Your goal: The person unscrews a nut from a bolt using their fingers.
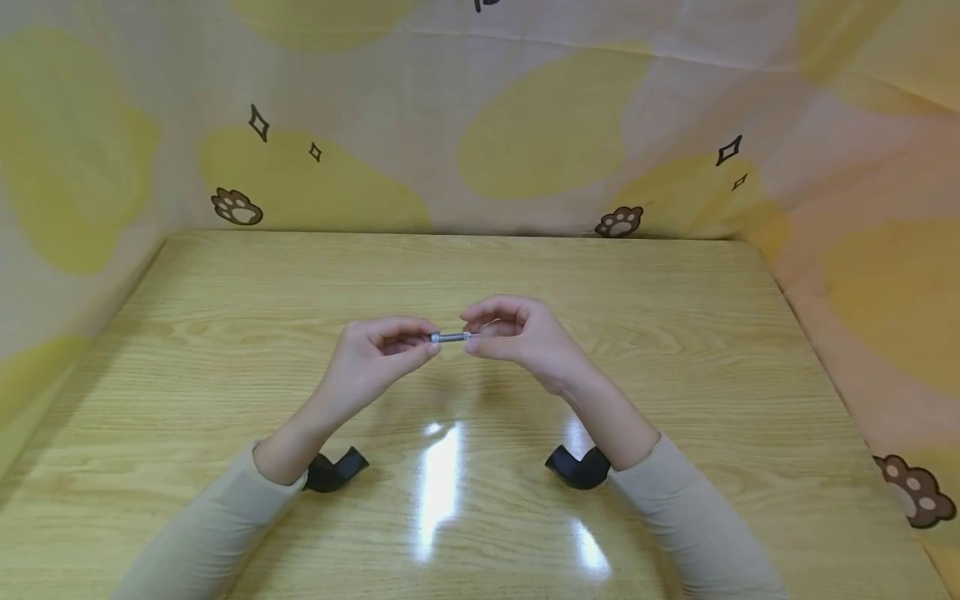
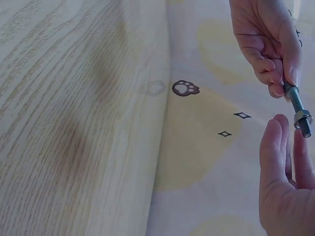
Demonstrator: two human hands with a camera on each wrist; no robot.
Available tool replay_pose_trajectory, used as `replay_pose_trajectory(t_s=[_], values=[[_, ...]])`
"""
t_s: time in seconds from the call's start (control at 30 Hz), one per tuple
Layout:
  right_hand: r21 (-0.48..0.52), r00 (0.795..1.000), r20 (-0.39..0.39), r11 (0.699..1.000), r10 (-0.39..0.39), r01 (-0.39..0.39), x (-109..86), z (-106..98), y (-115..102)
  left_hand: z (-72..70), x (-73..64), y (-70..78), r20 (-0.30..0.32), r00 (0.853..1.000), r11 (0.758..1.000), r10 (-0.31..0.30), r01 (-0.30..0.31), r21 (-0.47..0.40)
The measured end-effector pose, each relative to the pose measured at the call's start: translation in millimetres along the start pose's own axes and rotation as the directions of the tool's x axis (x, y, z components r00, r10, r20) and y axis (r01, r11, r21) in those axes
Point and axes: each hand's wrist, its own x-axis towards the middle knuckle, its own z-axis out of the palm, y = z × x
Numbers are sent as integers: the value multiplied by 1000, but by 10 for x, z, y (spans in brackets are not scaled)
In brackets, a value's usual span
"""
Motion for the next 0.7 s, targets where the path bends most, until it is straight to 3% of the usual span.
replay_pose_trajectory(t_s=[0.2, 0.43, 0.7], values=[[-19, 998, -27, 998, 52, -53, 14, 19, -27, 6, 15, -10, 7, 1000, 1000, 16, -16, 2], [-28, 1000, -5, 1000, 1, -1, -6, -5, -14, 3, 7, -15, 14, 1000, 1000, 26, -26, 2], [-17, 998, -13, 997, 68, -69, -2, 16, -41, 4, 4, -19, 9, 1000, 1000, 27, -27, 9]])
